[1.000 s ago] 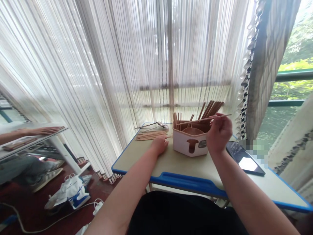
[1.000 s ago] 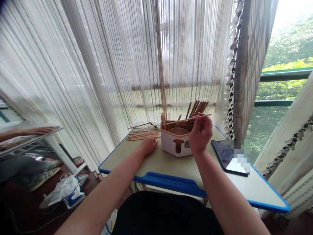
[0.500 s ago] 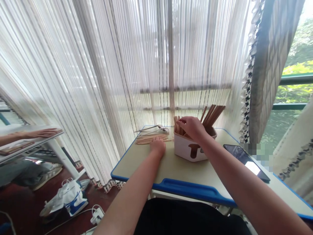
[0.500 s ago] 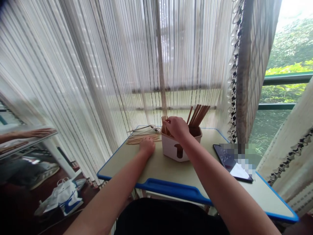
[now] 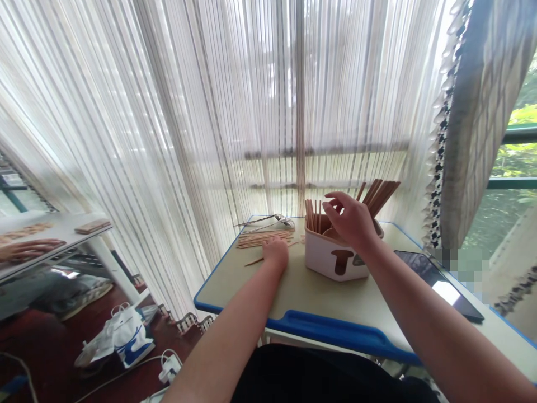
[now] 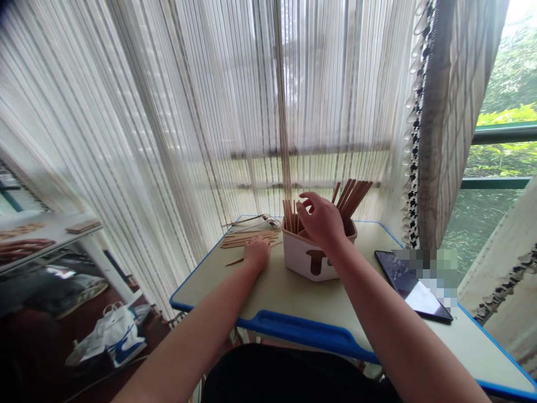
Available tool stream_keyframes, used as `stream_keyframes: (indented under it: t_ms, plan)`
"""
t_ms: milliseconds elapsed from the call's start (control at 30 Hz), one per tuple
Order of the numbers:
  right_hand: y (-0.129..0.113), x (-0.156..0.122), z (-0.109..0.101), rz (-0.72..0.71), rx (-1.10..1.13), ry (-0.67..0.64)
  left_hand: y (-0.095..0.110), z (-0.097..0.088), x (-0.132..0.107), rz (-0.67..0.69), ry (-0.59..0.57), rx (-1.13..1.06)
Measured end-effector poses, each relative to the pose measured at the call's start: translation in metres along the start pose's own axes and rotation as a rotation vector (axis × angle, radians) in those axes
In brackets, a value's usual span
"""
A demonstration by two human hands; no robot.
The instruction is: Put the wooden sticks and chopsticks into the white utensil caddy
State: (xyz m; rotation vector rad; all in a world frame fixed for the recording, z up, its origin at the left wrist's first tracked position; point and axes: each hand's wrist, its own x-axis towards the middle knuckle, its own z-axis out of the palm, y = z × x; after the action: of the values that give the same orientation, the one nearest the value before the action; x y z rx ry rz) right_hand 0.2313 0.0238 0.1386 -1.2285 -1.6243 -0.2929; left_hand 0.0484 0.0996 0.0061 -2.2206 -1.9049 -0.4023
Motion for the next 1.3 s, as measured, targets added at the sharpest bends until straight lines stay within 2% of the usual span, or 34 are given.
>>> stream_keyframes:
  t_ms: [300, 433, 600, 733, 800, 967, 1100, 1167, 1300]
  plan:
    - [0.008, -0.026, 0.005, -0.218, -0.104, 0.243, -0.001, 0.003, 0.003, -0.013, -0.040, 0.031]
    - [0.009, -0.033, 0.007, -0.229, -0.152, 0.187, -0.003, -0.001, 0.000, 0.029, 0.040, -0.014]
    - [0.005, -0.038, 0.008, -0.270, -0.217, 0.131, -0.006, -0.015, -0.005, 0.073, 0.287, -0.183]
    - [-0.002, -0.043, 0.011, -0.357, -0.283, 0.061, -0.008, -0.019, -0.008, 0.201, 0.496, -0.383]
    - [-0.004, -0.046, 0.013, -0.385, -0.306, 0.027, -0.008, -0.019, -0.009, 0.259, 0.557, -0.443]
    - [-0.006, -0.049, 0.015, -0.378, -0.308, 0.016, -0.010, -0.017, -0.010, 0.298, 0.556, -0.439]
    - [-0.005, -0.049, 0.015, -0.367, -0.286, 0.022, -0.013, -0.014, -0.008, 0.216, 0.506, -0.380]
    - [-0.004, -0.049, 0.015, -0.363, -0.287, 0.020, -0.014, -0.013, -0.007, 0.195, 0.537, -0.388]
    - [-0.005, -0.050, 0.016, -0.353, -0.311, 0.020, -0.013, -0.012, -0.006, 0.240, 0.662, -0.447]
